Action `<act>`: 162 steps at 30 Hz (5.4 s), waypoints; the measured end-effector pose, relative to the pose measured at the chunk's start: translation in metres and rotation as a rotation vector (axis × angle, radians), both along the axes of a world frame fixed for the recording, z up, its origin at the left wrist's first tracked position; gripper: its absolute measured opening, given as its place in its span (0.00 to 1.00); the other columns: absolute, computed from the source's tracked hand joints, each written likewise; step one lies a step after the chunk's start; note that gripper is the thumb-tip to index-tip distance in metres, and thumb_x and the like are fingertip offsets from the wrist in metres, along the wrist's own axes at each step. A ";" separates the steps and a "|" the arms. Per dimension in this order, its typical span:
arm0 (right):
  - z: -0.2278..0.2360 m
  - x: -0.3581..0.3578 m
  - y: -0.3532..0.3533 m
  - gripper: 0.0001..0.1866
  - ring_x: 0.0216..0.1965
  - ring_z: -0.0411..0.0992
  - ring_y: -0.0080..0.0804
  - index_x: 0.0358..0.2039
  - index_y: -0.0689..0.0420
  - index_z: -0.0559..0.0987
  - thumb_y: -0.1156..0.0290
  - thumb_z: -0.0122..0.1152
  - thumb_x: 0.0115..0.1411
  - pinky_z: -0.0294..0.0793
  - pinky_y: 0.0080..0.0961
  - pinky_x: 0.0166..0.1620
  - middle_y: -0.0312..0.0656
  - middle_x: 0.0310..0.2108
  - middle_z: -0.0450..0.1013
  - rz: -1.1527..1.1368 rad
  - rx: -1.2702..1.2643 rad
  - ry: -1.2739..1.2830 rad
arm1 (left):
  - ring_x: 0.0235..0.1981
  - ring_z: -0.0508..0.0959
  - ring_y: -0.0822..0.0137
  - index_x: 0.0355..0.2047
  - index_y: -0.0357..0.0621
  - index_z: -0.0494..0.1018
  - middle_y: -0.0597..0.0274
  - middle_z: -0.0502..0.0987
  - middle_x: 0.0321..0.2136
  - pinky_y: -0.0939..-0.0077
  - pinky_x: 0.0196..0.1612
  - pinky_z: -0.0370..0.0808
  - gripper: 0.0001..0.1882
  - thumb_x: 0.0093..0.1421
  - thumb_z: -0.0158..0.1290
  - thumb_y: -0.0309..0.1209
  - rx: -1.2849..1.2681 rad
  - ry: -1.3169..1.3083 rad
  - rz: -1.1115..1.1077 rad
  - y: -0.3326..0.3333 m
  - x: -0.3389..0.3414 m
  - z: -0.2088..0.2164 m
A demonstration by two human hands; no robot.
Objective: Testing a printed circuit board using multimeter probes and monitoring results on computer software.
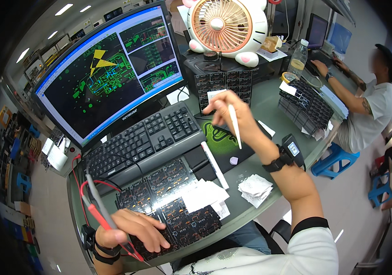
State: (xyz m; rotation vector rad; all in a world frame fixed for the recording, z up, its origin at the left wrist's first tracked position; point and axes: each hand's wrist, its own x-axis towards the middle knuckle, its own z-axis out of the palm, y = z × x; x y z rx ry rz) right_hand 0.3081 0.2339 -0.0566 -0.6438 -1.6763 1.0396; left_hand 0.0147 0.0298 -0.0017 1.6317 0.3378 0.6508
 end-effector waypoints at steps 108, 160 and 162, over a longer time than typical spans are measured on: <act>0.032 -0.033 0.015 0.08 0.38 0.76 0.28 0.37 0.62 0.74 0.70 0.49 0.66 0.73 0.24 0.43 0.42 0.32 0.79 0.167 0.193 -0.434 | 0.34 0.77 0.70 0.37 0.33 0.75 0.56 0.74 0.37 0.79 0.37 0.74 0.09 0.62 0.52 0.28 -0.039 0.127 0.623 -0.020 0.005 0.008; -0.005 -0.053 0.009 0.06 0.29 0.72 0.45 0.31 0.53 0.73 0.65 0.57 0.59 0.64 0.36 0.40 0.42 0.23 0.73 -0.330 0.517 -0.798 | 0.27 0.77 0.67 0.35 0.32 0.74 0.52 0.73 0.34 0.76 0.34 0.75 0.17 0.66 0.42 0.35 -0.084 -0.167 0.733 -0.016 -0.010 0.001; 0.020 -0.054 -0.003 0.07 0.30 0.74 0.43 0.32 0.55 0.74 0.67 0.59 0.59 0.67 0.35 0.40 0.43 0.25 0.75 -0.219 0.410 -0.692 | 0.24 0.76 0.68 0.32 0.33 0.73 0.53 0.73 0.32 0.76 0.31 0.75 0.18 0.66 0.40 0.36 -0.057 -0.324 0.899 -0.007 -0.031 -0.008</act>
